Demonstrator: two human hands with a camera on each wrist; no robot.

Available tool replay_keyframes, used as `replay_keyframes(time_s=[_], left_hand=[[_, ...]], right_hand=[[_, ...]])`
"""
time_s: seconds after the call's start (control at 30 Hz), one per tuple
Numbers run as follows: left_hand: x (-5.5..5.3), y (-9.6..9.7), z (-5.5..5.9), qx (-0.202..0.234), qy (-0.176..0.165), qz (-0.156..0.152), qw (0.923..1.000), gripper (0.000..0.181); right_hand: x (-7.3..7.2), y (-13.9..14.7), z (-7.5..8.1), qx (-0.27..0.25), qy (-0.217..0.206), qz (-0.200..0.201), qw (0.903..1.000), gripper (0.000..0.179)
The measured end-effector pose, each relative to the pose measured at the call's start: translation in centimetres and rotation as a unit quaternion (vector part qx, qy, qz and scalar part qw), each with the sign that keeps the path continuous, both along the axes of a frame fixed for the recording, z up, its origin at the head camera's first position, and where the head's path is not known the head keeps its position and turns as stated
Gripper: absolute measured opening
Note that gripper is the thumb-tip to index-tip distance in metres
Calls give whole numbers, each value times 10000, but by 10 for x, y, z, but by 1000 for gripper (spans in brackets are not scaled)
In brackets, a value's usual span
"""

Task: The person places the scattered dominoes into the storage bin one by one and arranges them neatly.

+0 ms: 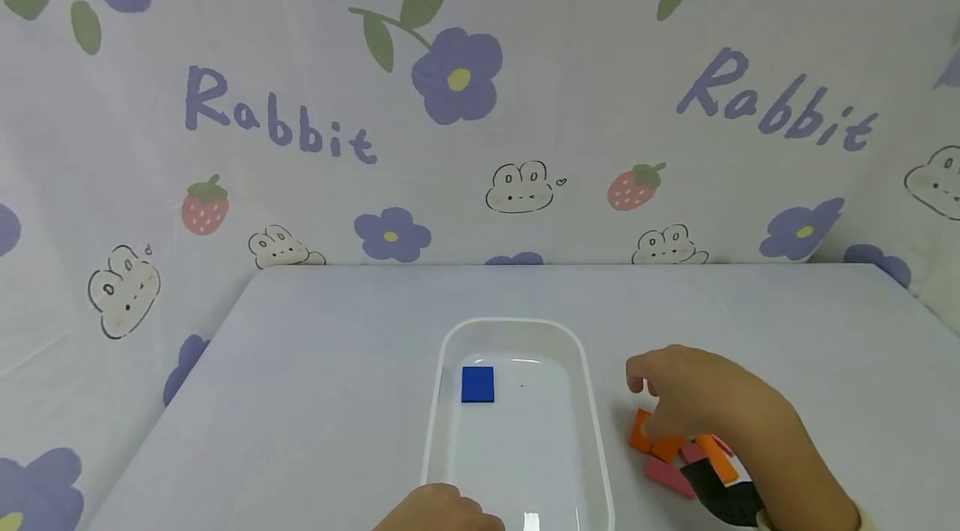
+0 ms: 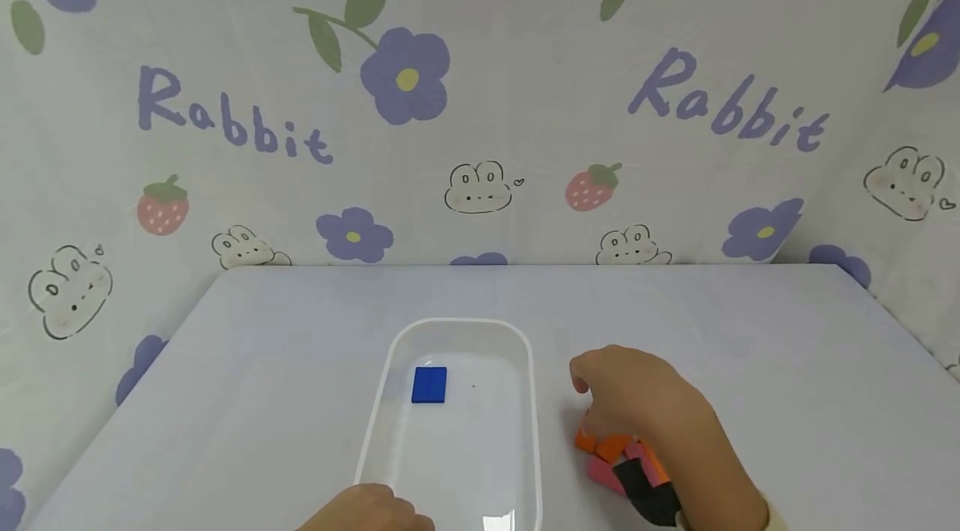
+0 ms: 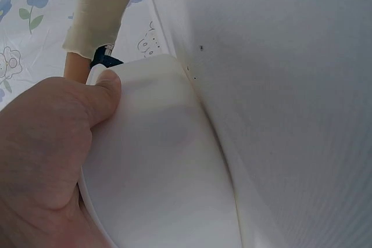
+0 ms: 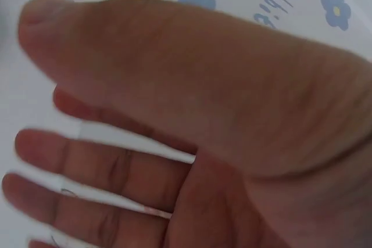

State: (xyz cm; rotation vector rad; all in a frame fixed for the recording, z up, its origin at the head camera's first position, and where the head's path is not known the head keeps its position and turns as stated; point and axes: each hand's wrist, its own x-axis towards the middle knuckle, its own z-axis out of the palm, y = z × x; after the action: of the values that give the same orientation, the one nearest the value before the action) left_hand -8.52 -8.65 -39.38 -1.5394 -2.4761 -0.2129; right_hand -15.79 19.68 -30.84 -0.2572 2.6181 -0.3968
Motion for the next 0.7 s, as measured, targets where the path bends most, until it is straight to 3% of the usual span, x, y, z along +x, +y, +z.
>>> replay_keyframes(time_s=[0.17, 0.3, 0.4, 0.57, 0.7], left_hand=[[1, 1, 0, -36, -3, -42, 10000, 13], [1, 2, 2, -50, -523, -66, 9986, 9], [1, 2, 3, -22, -660, -103, 9978, 10], [0, 1, 3, -43, -324, -195, 9993, 10], [0, 0, 3, -237, -298, -82, 9992, 10]], right_hand=[[2, -2, -17, 685, 655, 316, 9950, 33], [0, -6, -28, 1117, 932, 504, 9881, 38], [-2, -8, -34, 1225, 943, 601, 9861, 40], [-3, -10, -36, 1197, 963, 659, 9859, 39], [-3, -11, -35, 1071, 975, 650, 9873, 35]])
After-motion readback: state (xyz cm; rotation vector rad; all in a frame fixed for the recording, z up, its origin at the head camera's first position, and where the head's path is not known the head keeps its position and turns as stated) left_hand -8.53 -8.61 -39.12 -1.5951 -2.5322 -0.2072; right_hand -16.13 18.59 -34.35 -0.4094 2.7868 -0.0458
